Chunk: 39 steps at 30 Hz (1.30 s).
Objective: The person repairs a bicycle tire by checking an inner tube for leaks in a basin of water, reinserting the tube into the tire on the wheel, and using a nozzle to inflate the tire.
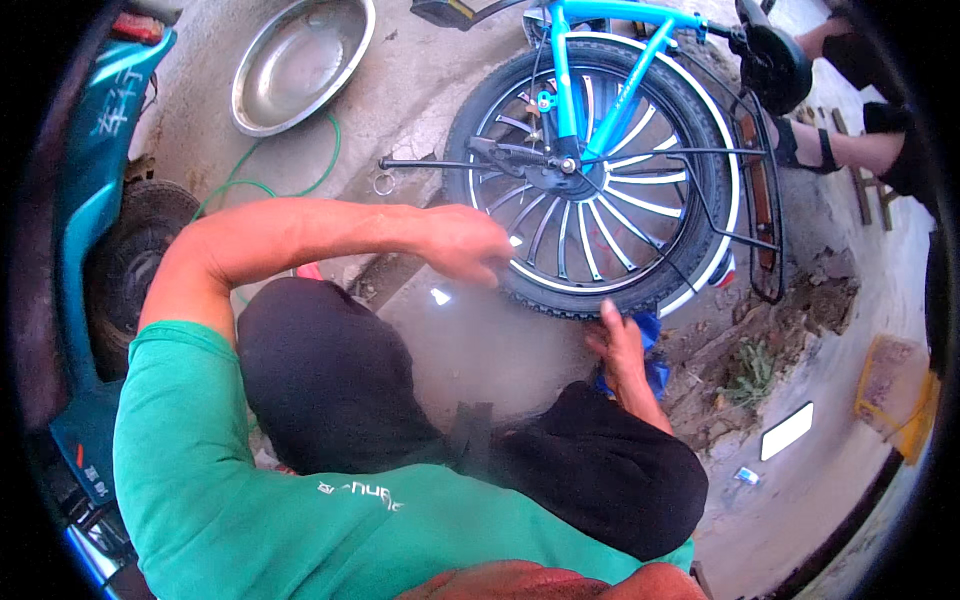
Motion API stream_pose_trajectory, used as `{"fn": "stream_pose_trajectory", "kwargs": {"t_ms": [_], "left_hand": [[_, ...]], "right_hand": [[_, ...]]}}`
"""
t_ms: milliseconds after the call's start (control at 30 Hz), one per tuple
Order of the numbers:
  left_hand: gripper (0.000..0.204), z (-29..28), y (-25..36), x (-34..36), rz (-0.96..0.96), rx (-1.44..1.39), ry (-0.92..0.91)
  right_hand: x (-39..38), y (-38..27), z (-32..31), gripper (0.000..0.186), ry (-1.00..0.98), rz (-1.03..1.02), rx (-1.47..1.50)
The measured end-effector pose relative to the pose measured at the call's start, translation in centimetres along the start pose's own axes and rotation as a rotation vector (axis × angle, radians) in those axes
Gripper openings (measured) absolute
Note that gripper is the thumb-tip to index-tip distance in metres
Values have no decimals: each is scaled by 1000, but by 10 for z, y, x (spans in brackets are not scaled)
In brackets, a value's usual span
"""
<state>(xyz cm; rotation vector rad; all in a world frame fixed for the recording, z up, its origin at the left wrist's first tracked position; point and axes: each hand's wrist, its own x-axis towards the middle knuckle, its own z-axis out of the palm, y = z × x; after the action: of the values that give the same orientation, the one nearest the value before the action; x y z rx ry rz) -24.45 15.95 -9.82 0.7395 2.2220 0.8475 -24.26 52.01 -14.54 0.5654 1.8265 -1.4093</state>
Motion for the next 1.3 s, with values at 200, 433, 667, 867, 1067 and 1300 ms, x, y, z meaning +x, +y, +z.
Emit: {"fn": "stream_pose_trajectory", "kwargs": {"t_ms": [200, 433, 667, 867, 1067, 1300], "left_hand": [[38, -17, 30, 30, -44, 103, -161], [46, 37, 6, 66, -113, -7, 157], [53, 51, 7, 87, -144, 47, -28], [58, 44, -1, 110, -175, 41, -199], [57, 58, 16, 105, -292, 193, -60], [52, 64, 42, 104, -379, 225, 74]], "right_hand": [[56, 27, 22, 56, 96, -309, 452], [56, 32, 15, 69, -76, -512, 462], [64, 37, 19, 42, -229, -495, 687], [59, 29, 28, 42, -189, -464, 806], [59, 18, 37, 46, 13, -505, 825], [59, -5, 28, 35, 42, -420, 789]]}}
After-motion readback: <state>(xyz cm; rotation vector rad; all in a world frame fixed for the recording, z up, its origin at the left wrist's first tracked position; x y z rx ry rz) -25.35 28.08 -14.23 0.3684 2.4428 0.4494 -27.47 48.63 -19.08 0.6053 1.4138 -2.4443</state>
